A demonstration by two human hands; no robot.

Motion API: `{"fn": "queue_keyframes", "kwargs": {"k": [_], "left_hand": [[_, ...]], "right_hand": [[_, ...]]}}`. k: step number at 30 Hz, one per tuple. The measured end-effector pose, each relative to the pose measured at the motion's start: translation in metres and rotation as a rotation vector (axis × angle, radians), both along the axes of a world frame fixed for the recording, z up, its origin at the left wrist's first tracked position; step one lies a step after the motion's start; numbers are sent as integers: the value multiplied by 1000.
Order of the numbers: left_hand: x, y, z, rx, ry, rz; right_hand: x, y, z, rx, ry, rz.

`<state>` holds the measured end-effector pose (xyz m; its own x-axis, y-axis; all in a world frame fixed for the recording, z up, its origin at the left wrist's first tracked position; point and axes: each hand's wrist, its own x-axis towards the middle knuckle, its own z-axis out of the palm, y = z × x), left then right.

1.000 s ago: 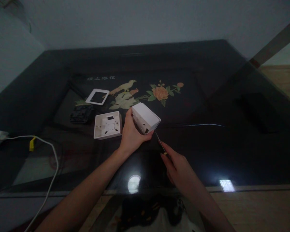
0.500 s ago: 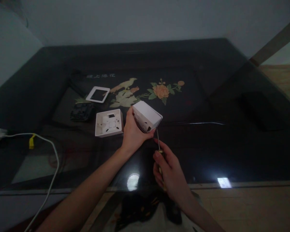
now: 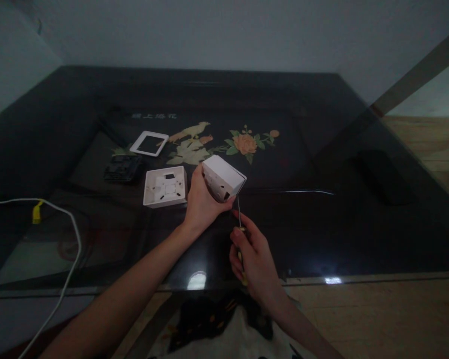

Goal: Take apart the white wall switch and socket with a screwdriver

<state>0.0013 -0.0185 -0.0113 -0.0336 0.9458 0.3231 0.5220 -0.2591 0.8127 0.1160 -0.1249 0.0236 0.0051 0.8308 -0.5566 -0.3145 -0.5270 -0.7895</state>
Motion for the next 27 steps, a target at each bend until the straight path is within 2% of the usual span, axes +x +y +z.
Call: {"fn": "queue_keyframes", "kwargs": {"k": [6, 15, 19, 24, 27], "left_hand": [[-1, 0, -2, 0, -11, 5], [-2, 2, 3, -6, -64, -1], [-4, 2, 5, -32, -140, -37], [-9, -5, 13, -219, -482, -178], [-8, -12, 21, -345, -547, -255]], "right_hand": [[2, 1, -1, 15, 10, 13], [9, -4, -4, 74, -10, 114], [17, -3, -4, 126, -80, 80], [40, 23, 4, 304, -327, -89], [47, 41, 9, 404, -487, 24]]}}
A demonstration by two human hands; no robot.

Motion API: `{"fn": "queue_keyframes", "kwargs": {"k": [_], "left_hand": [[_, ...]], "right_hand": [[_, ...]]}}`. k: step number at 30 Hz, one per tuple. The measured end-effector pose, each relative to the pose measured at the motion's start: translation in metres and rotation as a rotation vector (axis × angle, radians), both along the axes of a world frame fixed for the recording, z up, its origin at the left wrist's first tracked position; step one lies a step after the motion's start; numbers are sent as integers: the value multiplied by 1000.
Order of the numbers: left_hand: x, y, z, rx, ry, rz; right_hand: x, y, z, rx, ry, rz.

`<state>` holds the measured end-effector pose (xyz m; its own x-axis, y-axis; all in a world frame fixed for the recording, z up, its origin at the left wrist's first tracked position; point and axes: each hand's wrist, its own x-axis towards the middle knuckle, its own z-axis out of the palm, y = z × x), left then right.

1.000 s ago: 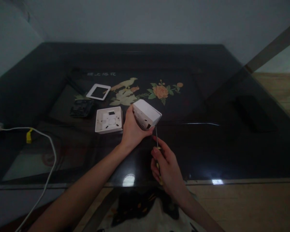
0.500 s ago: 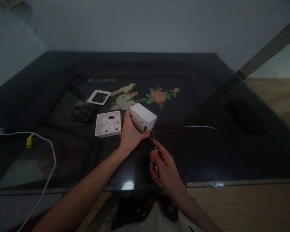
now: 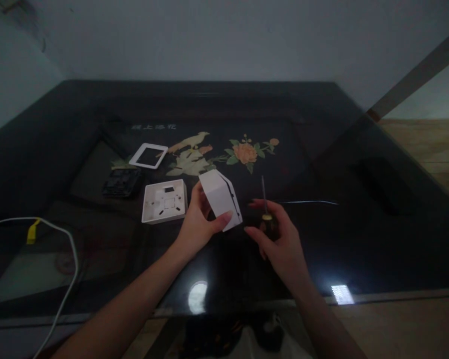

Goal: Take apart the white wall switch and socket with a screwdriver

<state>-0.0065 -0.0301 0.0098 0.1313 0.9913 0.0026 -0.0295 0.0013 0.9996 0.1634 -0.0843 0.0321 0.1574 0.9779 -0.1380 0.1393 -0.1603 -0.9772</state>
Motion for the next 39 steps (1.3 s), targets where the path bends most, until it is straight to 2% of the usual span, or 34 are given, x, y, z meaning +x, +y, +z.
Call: {"fn": "queue_keyframes", "kwargs": {"k": [5, 10, 19, 22, 26, 31, 39], "left_hand": [[4, -7, 8, -84, -56, -49], [2, -5, 9, -45, -20, -29], [4, -7, 4, -34, 13, -56], [8, -10, 1, -31, 7, -17], [8, -10, 1, -42, 18, -8], [7, -10, 2, 0, 58, 13], [11, -9, -5, -41, 83, 12]], "right_hand": [[1, 13, 3, 135, -152, 243], [8, 15, 7, 219, -369, 391], [3, 13, -1, 334, -454, 326], [1, 12, -1, 374, -498, 322], [-1, 10, -1, 380, -537, 311], [-10, 6, -2, 354, -570, 223], [-21, 1, -8, 328, -643, 115]]}}
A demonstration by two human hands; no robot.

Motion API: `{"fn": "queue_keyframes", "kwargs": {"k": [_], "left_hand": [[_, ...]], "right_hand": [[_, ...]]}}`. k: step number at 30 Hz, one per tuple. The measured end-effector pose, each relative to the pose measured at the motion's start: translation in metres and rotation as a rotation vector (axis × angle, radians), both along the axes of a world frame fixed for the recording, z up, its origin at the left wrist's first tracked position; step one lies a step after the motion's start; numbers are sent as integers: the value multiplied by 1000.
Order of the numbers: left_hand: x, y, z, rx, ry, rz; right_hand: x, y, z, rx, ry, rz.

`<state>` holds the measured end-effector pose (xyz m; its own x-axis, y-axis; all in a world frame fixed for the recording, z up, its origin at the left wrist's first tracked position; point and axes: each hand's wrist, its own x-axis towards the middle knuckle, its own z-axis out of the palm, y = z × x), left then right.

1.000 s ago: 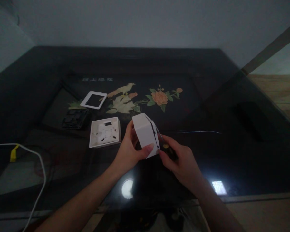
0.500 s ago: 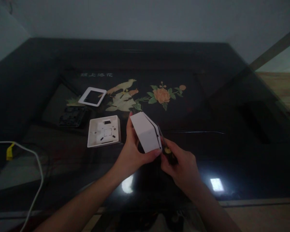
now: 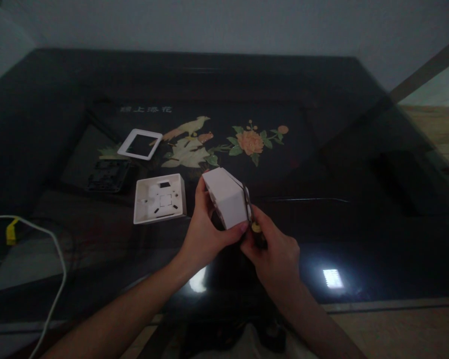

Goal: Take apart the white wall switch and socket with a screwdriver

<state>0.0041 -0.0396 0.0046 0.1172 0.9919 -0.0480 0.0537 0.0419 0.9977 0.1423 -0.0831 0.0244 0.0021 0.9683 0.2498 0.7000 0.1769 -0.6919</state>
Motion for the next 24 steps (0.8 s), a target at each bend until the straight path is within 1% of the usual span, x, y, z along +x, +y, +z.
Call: {"fn": "queue_keyframes", "kwargs": {"k": [2, 5, 9, 10, 13, 17, 21, 24], "left_hand": [[1, 1, 1, 0, -17, 18], [1, 1, 5, -4, -39, 6], [-1, -1, 13, -55, -45, -30], [-2, -2, 15, -70, -46, -30], [-3, 0, 16, -102, -74, -20], [-4, 3, 17, -118, -139, -32], [-7, 5, 20, -223, -283, -14], [-12, 5, 23, -327, -404, 32]], "right_hand": [[-1, 0, -1, -2, -3, -19], [2, 1, -4, 16, -9, -43], [11, 3, -10, 22, 20, -184], [12, 2, -11, 7, 47, -195], [10, -1, -13, -85, 158, -132], [13, 1, -10, -136, 223, -161], [37, 19, -1, -237, 316, -160], [60, 38, 5, -330, 336, -103]]}}
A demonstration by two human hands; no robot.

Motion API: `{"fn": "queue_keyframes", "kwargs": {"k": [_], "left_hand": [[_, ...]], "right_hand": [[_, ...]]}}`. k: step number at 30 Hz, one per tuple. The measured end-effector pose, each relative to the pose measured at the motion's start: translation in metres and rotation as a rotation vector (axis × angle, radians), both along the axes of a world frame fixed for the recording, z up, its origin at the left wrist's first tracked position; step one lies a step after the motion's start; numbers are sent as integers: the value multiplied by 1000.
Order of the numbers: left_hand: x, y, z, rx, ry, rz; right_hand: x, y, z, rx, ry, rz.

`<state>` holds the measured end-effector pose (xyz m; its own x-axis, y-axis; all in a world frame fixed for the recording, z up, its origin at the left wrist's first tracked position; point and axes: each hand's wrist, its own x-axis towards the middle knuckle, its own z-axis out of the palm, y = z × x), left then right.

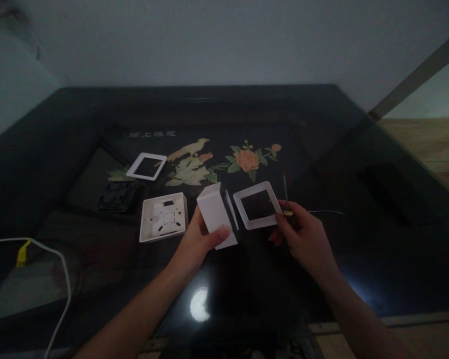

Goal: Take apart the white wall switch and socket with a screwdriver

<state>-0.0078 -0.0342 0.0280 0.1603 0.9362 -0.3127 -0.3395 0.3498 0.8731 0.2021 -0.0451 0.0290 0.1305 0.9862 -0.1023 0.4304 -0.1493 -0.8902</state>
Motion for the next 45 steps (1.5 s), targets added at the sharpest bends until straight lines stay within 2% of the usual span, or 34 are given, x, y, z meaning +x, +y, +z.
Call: {"fn": "queue_keyframes", "kwargs": {"k": [4, 8, 11, 15, 20, 24, 28, 31, 35, 39, 45], "left_hand": [[-5, 0, 4, -80, -129, -17], [-7, 1, 6, -89, -220, -1], [-7, 1, 10, -84, -281, -18], [-7, -3, 15, -34, -303, -100], [-6, -7, 9, -46, -341, -187], [-6, -8, 4, -75, -332, -204], [-6, -8, 6, -66, -286, -235], [-7, -7, 5, 21, -181, -298], [-10, -7, 0, 121, -43, -430], [-12, -12, 4, 93, 34, -532], [-6, -21, 14, 118, 113, -543]], "right_hand": [[12, 23, -3, -103, -5, 169], [2, 39, -14, -103, -96, 265], [-1, 50, -17, 2, -234, 256], [13, 58, -17, 162, -451, 176], [34, 57, -21, 203, -664, 154], [36, 57, -28, 214, -722, 177], [33, 56, -26, 204, -645, 170], [32, 51, -16, 168, -508, 153], [28, 41, -5, -9, -226, 259], [15, 35, -4, -186, 47, 376], [0, 33, 0, -252, 242, 410]]}}
